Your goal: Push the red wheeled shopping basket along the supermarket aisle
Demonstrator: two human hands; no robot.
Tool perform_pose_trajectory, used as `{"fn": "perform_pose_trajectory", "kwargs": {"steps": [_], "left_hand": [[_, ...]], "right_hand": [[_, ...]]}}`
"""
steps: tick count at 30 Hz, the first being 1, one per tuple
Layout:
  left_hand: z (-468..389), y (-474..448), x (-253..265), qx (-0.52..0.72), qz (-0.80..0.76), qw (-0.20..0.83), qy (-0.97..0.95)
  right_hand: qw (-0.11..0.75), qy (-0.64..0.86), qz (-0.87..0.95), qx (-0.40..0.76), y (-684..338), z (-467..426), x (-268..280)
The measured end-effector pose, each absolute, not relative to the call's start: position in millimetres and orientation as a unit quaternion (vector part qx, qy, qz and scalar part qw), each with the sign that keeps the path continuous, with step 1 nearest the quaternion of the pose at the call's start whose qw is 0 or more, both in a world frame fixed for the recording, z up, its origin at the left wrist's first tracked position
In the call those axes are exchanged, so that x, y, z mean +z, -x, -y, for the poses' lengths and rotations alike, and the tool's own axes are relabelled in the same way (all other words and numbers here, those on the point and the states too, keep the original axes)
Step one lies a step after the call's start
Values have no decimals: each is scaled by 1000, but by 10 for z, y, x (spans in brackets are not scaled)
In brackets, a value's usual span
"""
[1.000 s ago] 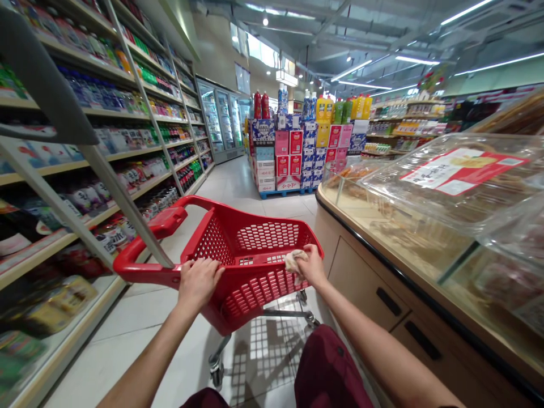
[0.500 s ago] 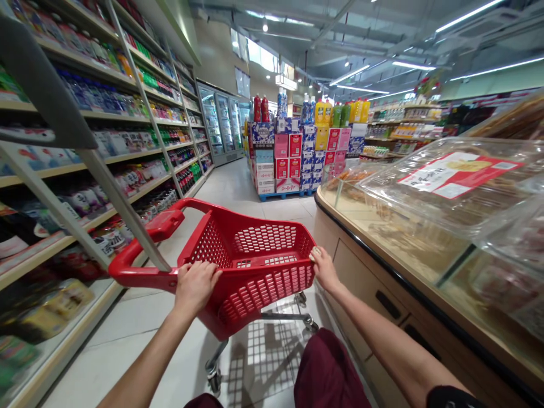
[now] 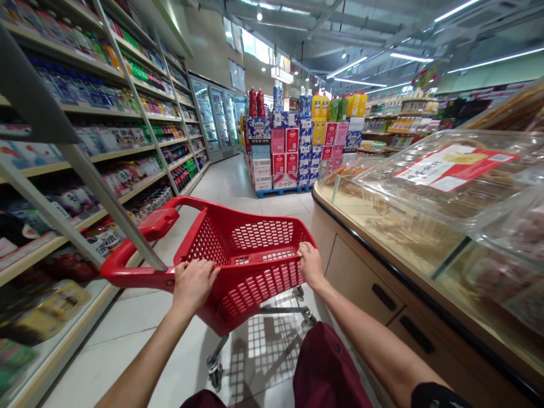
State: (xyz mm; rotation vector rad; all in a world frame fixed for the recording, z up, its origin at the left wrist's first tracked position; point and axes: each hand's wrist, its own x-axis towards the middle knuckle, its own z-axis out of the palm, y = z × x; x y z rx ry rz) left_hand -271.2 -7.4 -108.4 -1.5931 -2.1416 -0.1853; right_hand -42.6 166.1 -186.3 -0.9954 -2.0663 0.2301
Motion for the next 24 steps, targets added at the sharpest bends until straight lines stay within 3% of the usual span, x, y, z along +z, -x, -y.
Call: {"fn": "perform_pose_trajectory", "kwargs": {"steps": [5, 12, 18, 24], "left_hand": [[46, 2661, -1059, -55, 778, 233, 581], [63, 2666, -1095, -75, 778, 241, 575], [79, 2664, -1094, -56, 776, 249, 577], [74, 2649, -1112, -74, 776, 243, 578]], "right_hand": [[406, 249, 874, 96, 867, -1369, -1826], [436, 403, 801, 75, 429, -1738, -1860], [418, 215, 876, 107, 727, -1493, -1888], [465, 384, 788, 124, 402, -1733, -1894]]}}
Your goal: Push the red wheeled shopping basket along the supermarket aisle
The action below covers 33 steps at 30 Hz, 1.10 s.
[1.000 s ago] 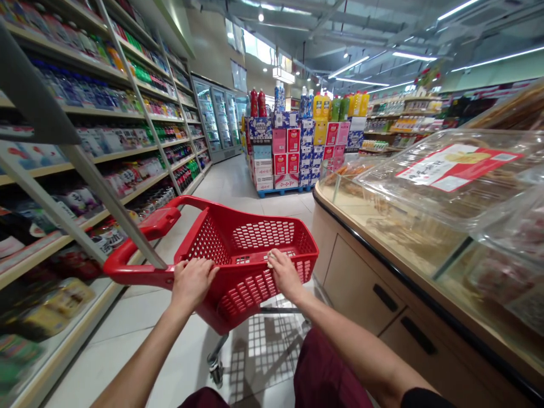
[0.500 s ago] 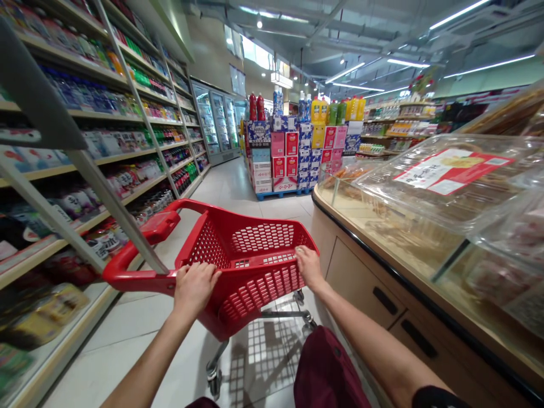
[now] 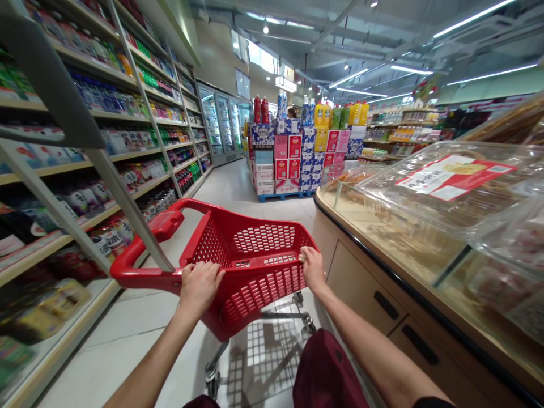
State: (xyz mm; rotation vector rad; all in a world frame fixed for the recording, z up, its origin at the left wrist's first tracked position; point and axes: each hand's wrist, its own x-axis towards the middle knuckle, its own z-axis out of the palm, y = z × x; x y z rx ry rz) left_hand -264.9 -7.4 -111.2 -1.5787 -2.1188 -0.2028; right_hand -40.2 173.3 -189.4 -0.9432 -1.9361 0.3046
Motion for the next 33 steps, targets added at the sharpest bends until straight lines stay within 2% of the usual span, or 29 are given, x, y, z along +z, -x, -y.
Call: {"fn": "perform_pose_trajectory", "kwargs": {"steps": [5, 9, 12, 16, 20, 22, 25, 28, 31, 33], "left_hand": [[49, 2603, -1112, -70, 778, 242, 575], [68, 2629, -1119, -73, 777, 245, 576], [49, 2619, -1138, -75, 777, 253, 572], [14, 2547, -1128, -69, 788, 255, 556], [54, 2495, -1086, -82, 794, 234, 555], [71, 2468, -1084, -89, 796, 230, 552], [38, 2387, -1105, -105, 804, 224, 540], [4, 2328, -1098, -173, 799, 190, 543], [162, 2474, -1022, -288, 754, 156, 570], [401, 2708, -946, -352, 738, 200, 540]], "right_hand": [[433, 229, 863, 124, 902, -1387, -1815], [415, 308, 848, 118, 519, -1636, -1871], [436, 346, 816, 154, 404, -1710, -1865], [449, 249, 834, 203, 1019, -1248, -1719], [440, 152, 865, 189, 1264, -988, -1693], [432, 153, 873, 167, 1105, -1109, -1783], [465, 220, 841, 166, 982, -1286, -1886], [498, 208, 816, 210, 1252, -1124, -1821], [517, 133, 805, 259, 1598, -818, -1720], [523, 104, 799, 279, 1701, -724, -1684]]}}
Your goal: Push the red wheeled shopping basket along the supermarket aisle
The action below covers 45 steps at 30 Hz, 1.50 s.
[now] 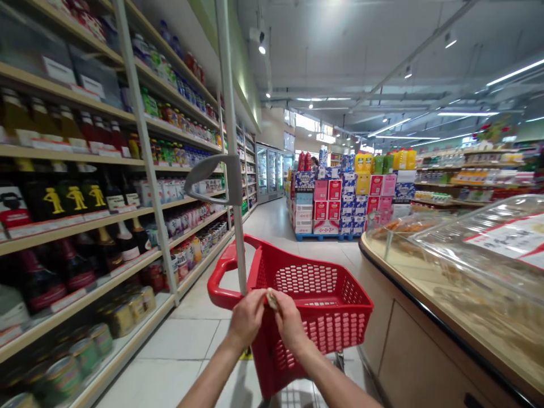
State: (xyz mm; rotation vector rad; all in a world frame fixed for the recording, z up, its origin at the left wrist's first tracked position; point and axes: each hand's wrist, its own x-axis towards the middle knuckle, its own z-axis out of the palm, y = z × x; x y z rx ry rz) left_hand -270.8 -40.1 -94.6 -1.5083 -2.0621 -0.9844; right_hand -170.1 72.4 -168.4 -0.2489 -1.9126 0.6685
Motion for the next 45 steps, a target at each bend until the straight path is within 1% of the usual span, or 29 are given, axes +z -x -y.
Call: {"fn": "perform_pose_trajectory", "kwargs": {"steps": [1, 3, 4, 6, 7, 9, 10, 11, 13, 15, 17, 18, 19, 20, 23, 24, 25, 26, 29, 31, 33, 35, 37, 39, 41, 43, 45], "left_hand": [[535, 2843, -909, -369, 742, 239, 506], [762, 3089, -847, -358, 769, 298, 438], [836, 3180, -824, -338, 779, 308, 428], [889, 3276, -793, -292, 789, 293, 455], [880, 3285, -781, -278, 789, 282, 469], [830, 3261, -760, -268, 791, 265, 481], [804, 3241, -751, -268, 790, 256, 487], [783, 3223, -744, -270, 787, 248, 495], [760, 3202, -739, -284, 779, 238, 505], [751, 3187, -747, -300, 775, 230, 506], [739, 3152, -755, -306, 776, 219, 507], [728, 3122, -755, -304, 778, 214, 507], [712, 3083, -751, -299, 782, 210, 505], [694, 3038, -743, -293, 787, 208, 501], [628, 2893, -705, -272, 809, 211, 476], [607, 2850, -692, -265, 815, 213, 470], [589, 2811, -682, -259, 819, 215, 465], [573, 2775, -675, -254, 820, 218, 464], [536, 2649, -668, -241, 815, 219, 479], [511, 2530, -662, -231, 812, 216, 491], [481, 2400, -640, -217, 810, 218, 499], [443, 2316, -597, -209, 804, 216, 512], [392, 2329, -544, -218, 786, 190, 547], [318, 2436, -510, -258, 771, 159, 560], [212, 2559, -525, -293, 774, 149, 541], [79, 2591, -590, -296, 788, 161, 515], [-55, 2479, -670, -277, 794, 176, 513]], "right_hand": [[524, 97, 797, 285, 1723, -716, -1648], [535, 86, 789, 290, 1770, -730, -1440], [548, 73, 782, 288, 1814, -729, -1236], [584, 27, 768, 263, 1953, -691, -625], [608, -6, 760, 229, 2034, -660, -259], [642, -33, 756, 123, 2177, -610, 409], [646, -39, 760, 66, 2221, -602, 632], [630, -51, 775, 11, 2239, -609, 745], [576, -82, 809, -84, 2194, -654, 631], [501, -128, 842, -152, 2069, -714, 238], [437, -166, 863, -192, 1943, -762, -105], [421, -181, 866, -202, 1903, -777, -170], [425, -184, 863, -202, 1884, -789, -150], [450, -171, 855, -193, 1884, -801, -56], [564, -73, 812, -131, 1938, -853, 348], [582, -44, 805, -111, 1942, -874, 405], [583, -30, 807, -95, 1926, -892, 384], [565, -33, 820, -85, 1890, -905, 287], [468, -72, 879, -60, 1692, -921, -249], [430, -67, 900, -34, 1559, -934, -538], [444, -37, 895, 3, 1457, -960, -656], [483, -2, 874, 50, 1362, -997, -689], [506, 24, 856, 104, 1242, -1040, -761], [499, 57, 849, 163, 1103, -1088, -896], [480, 104, 842, 223, 985, -1137, -1026], [479, 162, 819, 271, 927, -1164, -1075], [494, 218, 793, 281, 932, -1150, -1032]]}}
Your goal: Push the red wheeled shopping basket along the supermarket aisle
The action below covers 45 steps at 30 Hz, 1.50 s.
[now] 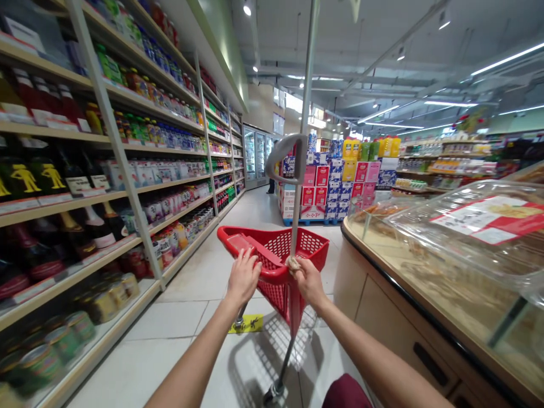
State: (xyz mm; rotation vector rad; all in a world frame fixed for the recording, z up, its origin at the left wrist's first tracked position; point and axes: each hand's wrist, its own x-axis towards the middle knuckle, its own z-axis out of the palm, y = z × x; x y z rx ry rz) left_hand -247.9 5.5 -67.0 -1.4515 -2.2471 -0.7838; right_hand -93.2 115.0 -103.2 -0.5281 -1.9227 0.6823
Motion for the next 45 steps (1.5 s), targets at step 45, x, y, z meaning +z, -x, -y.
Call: {"fn": "perform_pose_trajectory", "kwargs": {"steps": [45], "left_hand": [[-28, 2579, -466, -290, 796, 179, 501]], "right_hand": [[466, 182, 838, 217, 876, -1174, -690]]}}
